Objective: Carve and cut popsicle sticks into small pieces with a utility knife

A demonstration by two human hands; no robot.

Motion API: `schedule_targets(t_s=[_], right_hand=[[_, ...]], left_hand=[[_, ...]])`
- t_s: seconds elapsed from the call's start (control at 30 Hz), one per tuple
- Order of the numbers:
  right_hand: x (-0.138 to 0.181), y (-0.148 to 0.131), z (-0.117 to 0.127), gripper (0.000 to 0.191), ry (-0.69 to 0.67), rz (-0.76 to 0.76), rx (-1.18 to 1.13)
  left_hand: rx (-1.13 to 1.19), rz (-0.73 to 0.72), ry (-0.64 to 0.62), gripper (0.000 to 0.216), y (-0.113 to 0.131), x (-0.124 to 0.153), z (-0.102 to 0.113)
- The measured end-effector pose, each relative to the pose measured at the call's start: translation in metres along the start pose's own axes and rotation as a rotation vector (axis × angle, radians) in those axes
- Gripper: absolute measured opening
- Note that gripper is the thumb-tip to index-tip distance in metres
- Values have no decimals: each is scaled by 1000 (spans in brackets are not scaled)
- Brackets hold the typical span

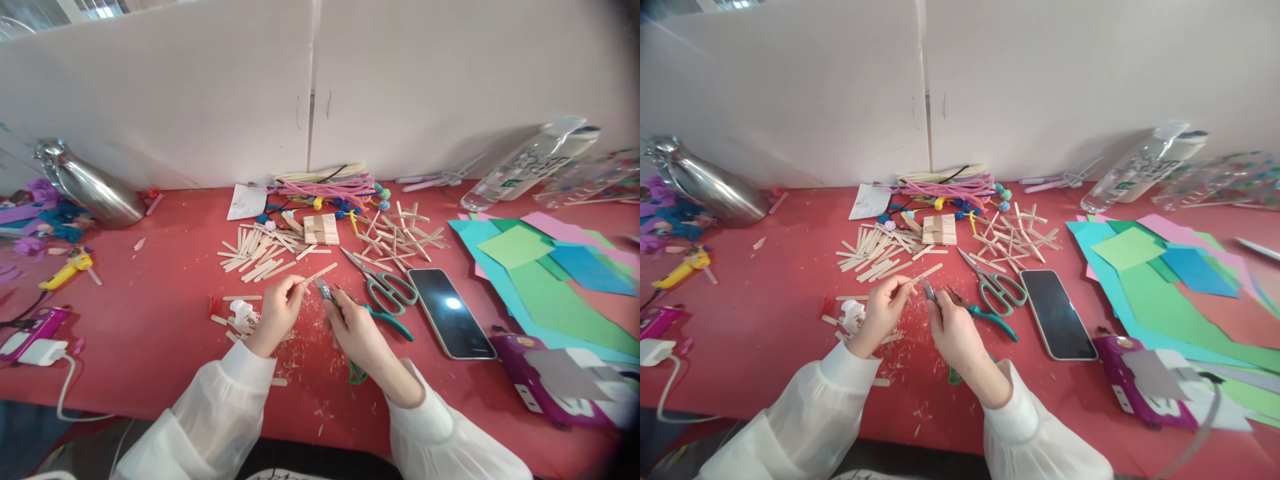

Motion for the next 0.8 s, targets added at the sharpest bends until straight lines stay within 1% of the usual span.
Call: schedule_targets(t_s=[0.17,0.4,0.53,0.63,0.73,0.8], right_hand=[[0,3,-3,19,-29,-34,-72],[0,3,-8,22,-150,-146,-311],[0,2,-12,24,-164,-185,-402],[-1,2,-13,23,-111,-143,-356],[-1,1,-8,20,-11,-59,-194],[0,0,-4,17,43,-30,-78]], left_hand=[[-25,-35,18,20,-1,0,-1],[-57,-32,12,22,-2,2,-2],[-34,-28,21,24,-2,2,-4],[24,16,34,24,-3,1,-6],[90,74,30,25,-4,0,-7],[115,99,21,26,-4,-1,-6]])
Point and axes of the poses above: each hand's wrist, its own x-axis away from the middle knuckle, its own z-axis out of the back of the hand, y = z × x, the point moved 4 cm from there along -x, towards the middle knuckle, and after that the axes turned 5 degrees about -z, right-handed, at the moved point
